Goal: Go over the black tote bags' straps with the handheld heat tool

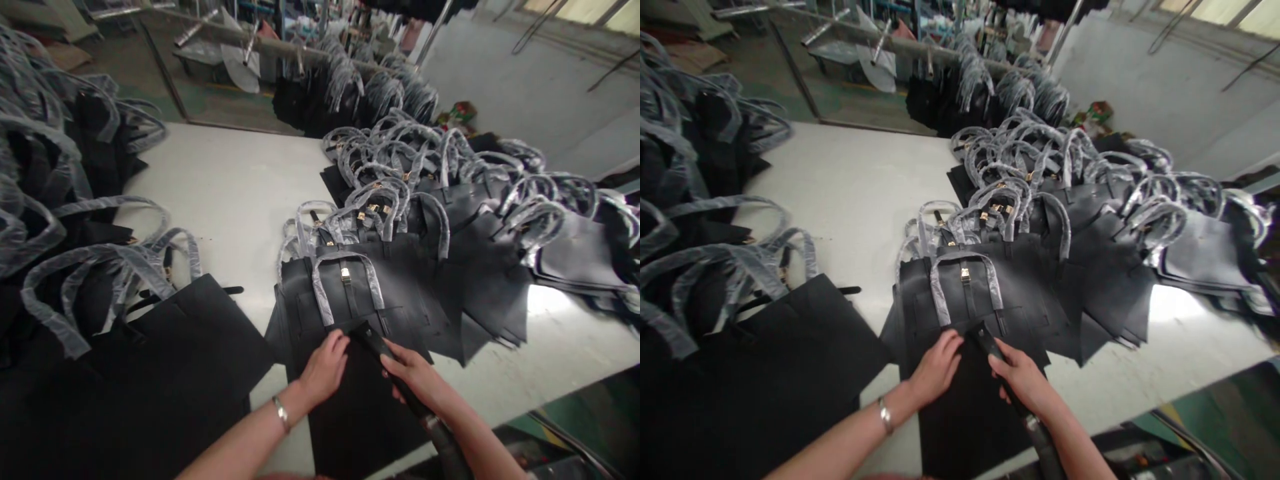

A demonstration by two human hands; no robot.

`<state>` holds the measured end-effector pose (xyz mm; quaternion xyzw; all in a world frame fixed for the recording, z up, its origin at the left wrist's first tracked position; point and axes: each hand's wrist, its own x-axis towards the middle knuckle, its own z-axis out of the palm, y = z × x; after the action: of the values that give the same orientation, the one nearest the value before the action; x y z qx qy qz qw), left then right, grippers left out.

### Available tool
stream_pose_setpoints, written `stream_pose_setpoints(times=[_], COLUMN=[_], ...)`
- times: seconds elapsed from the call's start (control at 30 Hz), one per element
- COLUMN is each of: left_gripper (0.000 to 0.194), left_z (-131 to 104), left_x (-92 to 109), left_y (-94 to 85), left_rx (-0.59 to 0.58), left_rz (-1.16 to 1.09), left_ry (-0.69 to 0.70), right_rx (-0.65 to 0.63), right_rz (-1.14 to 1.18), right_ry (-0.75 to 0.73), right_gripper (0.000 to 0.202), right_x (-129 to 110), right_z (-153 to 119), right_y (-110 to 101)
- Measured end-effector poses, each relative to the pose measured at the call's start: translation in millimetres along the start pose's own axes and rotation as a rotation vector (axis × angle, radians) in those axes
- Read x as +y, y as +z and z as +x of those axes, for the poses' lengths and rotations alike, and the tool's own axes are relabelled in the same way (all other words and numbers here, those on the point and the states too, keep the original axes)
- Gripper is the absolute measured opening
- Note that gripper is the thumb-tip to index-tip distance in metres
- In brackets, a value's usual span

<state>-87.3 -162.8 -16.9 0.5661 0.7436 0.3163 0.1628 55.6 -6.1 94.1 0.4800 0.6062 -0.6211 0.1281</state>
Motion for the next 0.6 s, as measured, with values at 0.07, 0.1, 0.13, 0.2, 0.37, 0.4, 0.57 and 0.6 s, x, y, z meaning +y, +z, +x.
stream_pose_setpoints(times=[0.07, 0.1, 0.13, 0.2, 0.37, 0.4, 0.57, 0.6], left_gripper=[0.046, 0.053, 0.058, 0.057, 0.037, 0.034, 0.022, 0.021], left_z=[51, 77, 101, 141, 173, 172, 168, 169], left_x=[-15, -22, -29, -39, -47, -47, -39, -35], left_y=[-14.5, -22.7, -30.7, -43.5, -51.1, -50.9, -64.1, -70.0], left_rx=[0.105, 0.106, 0.06, -0.096, -0.237, -0.241, -0.221, -0.217], left_rz=[0.074, 0.128, 0.183, 0.272, 0.353, 0.365, 0.433, 0.432], left_ry=[-0.063, -0.055, -0.024, 0.044, 0.106, 0.111, 0.182, 0.236], right_rx=[-0.015, -0.017, -0.013, 0.004, 0.263, 0.322, 0.382, 0.378], right_rz=[0.0, 0.002, 0.006, 0.03, 0.206, 0.257, 0.373, 0.377], right_ry=[-0.041, -0.058, -0.071, -0.097, -0.239, -0.26, -0.209, -0.192], right_gripper=[0.059, 0.058, 0.057, 0.057, 0.07, 0.074, 0.082, 0.083], right_x=[5, 7, 9, 12, 6, 4, 13, 18], right_z=[2, 3, 4, 5, 7, 5, -15, -18], right_y=[0, 2, 3, 8, 11, 6, -18, -20])
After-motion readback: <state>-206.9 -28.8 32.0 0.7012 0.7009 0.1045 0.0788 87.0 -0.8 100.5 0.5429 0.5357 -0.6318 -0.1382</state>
